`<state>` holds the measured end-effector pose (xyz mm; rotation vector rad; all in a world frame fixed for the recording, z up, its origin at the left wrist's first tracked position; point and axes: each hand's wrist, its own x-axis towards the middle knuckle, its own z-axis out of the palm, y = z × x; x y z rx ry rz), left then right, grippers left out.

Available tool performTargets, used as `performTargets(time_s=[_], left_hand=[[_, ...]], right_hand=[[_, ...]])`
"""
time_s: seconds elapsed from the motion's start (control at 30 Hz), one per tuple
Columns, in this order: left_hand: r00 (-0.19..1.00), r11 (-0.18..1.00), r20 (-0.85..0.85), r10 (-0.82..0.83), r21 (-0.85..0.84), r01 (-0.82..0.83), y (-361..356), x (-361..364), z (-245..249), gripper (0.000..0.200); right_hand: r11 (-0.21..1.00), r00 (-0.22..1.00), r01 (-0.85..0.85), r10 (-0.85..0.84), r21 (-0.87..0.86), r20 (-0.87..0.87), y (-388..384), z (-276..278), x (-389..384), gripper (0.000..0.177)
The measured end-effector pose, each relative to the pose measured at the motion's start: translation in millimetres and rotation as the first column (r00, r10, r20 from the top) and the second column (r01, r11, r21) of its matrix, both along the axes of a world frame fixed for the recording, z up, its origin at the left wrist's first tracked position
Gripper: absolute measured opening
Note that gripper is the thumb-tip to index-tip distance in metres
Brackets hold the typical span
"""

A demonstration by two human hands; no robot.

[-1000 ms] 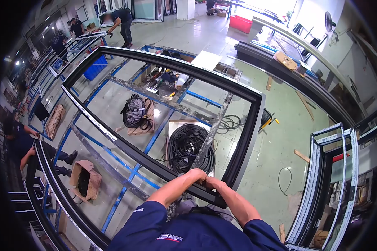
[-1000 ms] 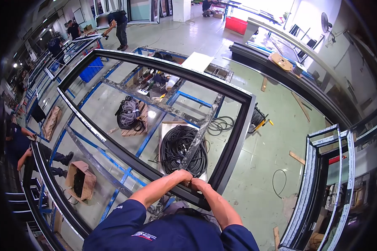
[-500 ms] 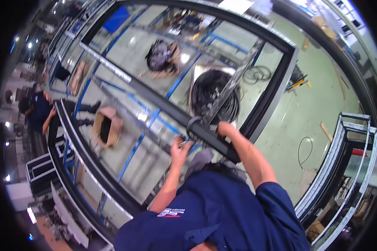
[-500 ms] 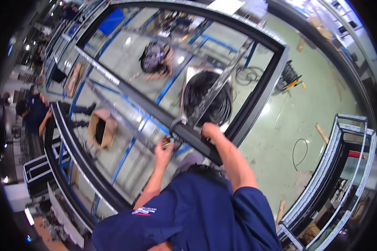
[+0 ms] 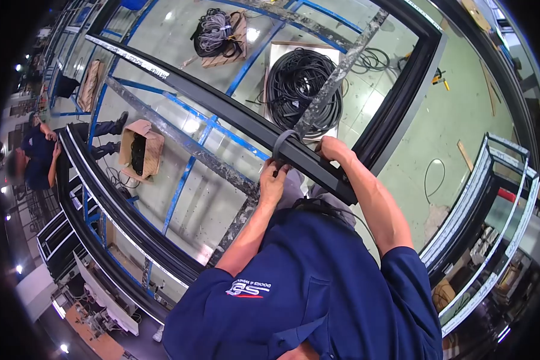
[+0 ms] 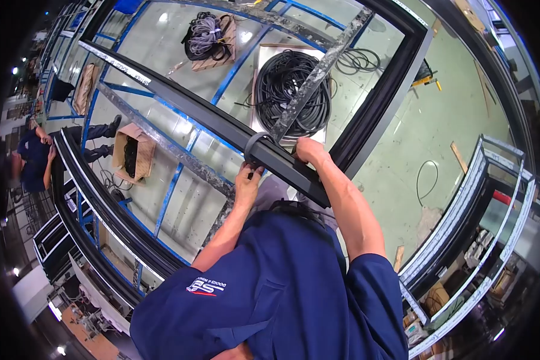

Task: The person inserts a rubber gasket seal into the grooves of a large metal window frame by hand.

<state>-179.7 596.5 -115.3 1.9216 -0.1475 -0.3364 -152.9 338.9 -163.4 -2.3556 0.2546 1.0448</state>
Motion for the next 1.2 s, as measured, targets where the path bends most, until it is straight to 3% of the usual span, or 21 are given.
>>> performTargets(time_s=[0.03, 0.07, 0.1, 0.13, 0.17, 0.2, 0.23, 0.33, 0.4, 0.43, 0.5, 0.57, 0.67, 0.73, 0.77, 0.87, 1.0, 1.07, 1.13, 1.17, 1.2], left_hand=[[0.96, 0.988, -0.277, 0.046, -0.127, -0.084, 2, 2, 15, 0.019], [0.962, 0.96, -0.259, 0.086, -0.236, -0.15, 7, 9, 30, 0.017], [0.933, 0.976, -0.359, -0.018, -0.208, -0.061, 25, 31, 54, 0.016], [0.906, 0.947, -0.41, -0.101, -0.319, -0.039, 39, 57, 74, 0.016], [0.896, 0.957, -0.419, -0.147, -0.289, 0.021, 52, 89, 99, 0.015], [0.899, 0.982, -0.402, -0.174, -0.143, 0.127, 60, 125, 124, 0.016], [0.845, 0.958, -0.453, -0.284, -0.108, 0.264, 61, 163, 146, 0.02], [0.612, 0.655, -0.399, -0.683, 0.036, 0.755, 23, 238, 162, 0.03], [0.545, 0.63, -0.43, -0.719, -0.072, 0.774, -1, 254, 145, 0.033], [0.53, 0.682, -0.599, -0.6, -0.038, 0.73, -11, 263, 154, 0.034], [0.526, 0.785, -0.658, -0.539, -0.165, 0.597, -9, 263, 148, 0.027], [0.401, 0.839, -0.765, -0.504, -0.323, 0.437, 4, 250, 145, 0.025], [0.274, 0.847, -0.821, -0.5, -0.397, 0.355, 17, 215, 136, 0.027], [0.338, 0.823, -0.766, -0.547, -0.418, 0.385, 27, 198, 126, 0.028], [0.358, 0.818, -0.749, -0.558, -0.422, 0.392, 34, 198, 123, 0.032], [0.461, 0.888, -0.76, -0.459, -0.374, 0.267, 33, 204, 131, 0.03], [0.452, 0.872, -0.769, -0.452, -0.273, 0.407, 25, 207, 137, 0.033], [0.379, 0.836, -0.781, -0.497, -0.312, 0.452, 21, 198, 140, 0.028], [0.346, 0.791, -0.735, -0.583, -0.418, 0.446, 26, 173, 132, 0.025], [0.287, 0.762, -0.753, -0.592, -0.407, 0.504, 31, 164, 126, 0.024], [0.313, 0.75, -0.735, -0.601, -0.384, 0.538, 28, 155, 126, 0.025]], right_hand=[[0.999, 1.0, 0.014, -0.013, 0.035, -0.022, -3, -17, -3, 0.033], [0.998, 0.999, 0.042, -0.042, 0.05, -0.002, -5, -34, -8, 0.033], [0.995, 0.997, 0.071, -0.072, 0.066, 0.016, -7, -58, -15, 0.032], [0.991, 0.994, 0.1, -0.103, 0.083, 0.032, -7, -72, -22, 0.031], [0.976, 0.986, 0.158, -0.149, 0.152, -0.072, -3, 3, -10, 0.028], [0.961, 0.983, 0.163, -0.139, 0.223, -0.12, -5, 16, -5, 0.027], [0.954, 0.982, 0.174, -0.15, 0.242, -0.115, -5, 24, -4, 0.028], [0.937, 0.969, 0.233, -0.201, 0.259, -0.146, -1, 30, -2, 0.033], [0.925, 0.957, 0.278, -0.244, 0.259, -0.156, 2, 29, -2, 0.036], [0.918, 0.953, 0.297, -0.266, 0.263, -0.148, 5, 28, -3, 0.037], [0.868, 0.918, 0.389, -0.335, 0.309, -0.215, 11, 31, -2, 0.04], [0.809, 0.889, 0.455, -0.387, 0.373, -0.245, 14, 29, -2, 0.041], [0.732, 0.845, 0.534, -0.455, 0.422, -0.281, 19, 29, -3, 0.036], [0.71, 0.83, 0.558, -0.491, 0.43, -0.266, 24, 24, -5, 0.033], [0.769, 0.867, 0.497, -0.465, 0.402, -0.181, 25, 22, -7, 0.032], [0.831, 0.9, 0.433, -0.417, 0.348, -0.124, 24, 37, 0, 0.032], [0.792, 0.88, 0.475, -0.43, 0.383, -0.202, 25, 31, 11, 0.033], [0.805, 0.893, 0.45, -0.401, 0.387, -0.205, 31, 26, 20, 0.034], [0.894, 0.937, 0.348, -0.335, 0.283, -0.095, 37, 30, 20, 0.036], [0.907, 0.942, 0.334, -0.329, 0.254, -0.067, 37, 33, 20, 0.037], [0.92, 0.946, 0.321, -0.322, 0.223, -0.034, 36, 35, 22, 0.038]])
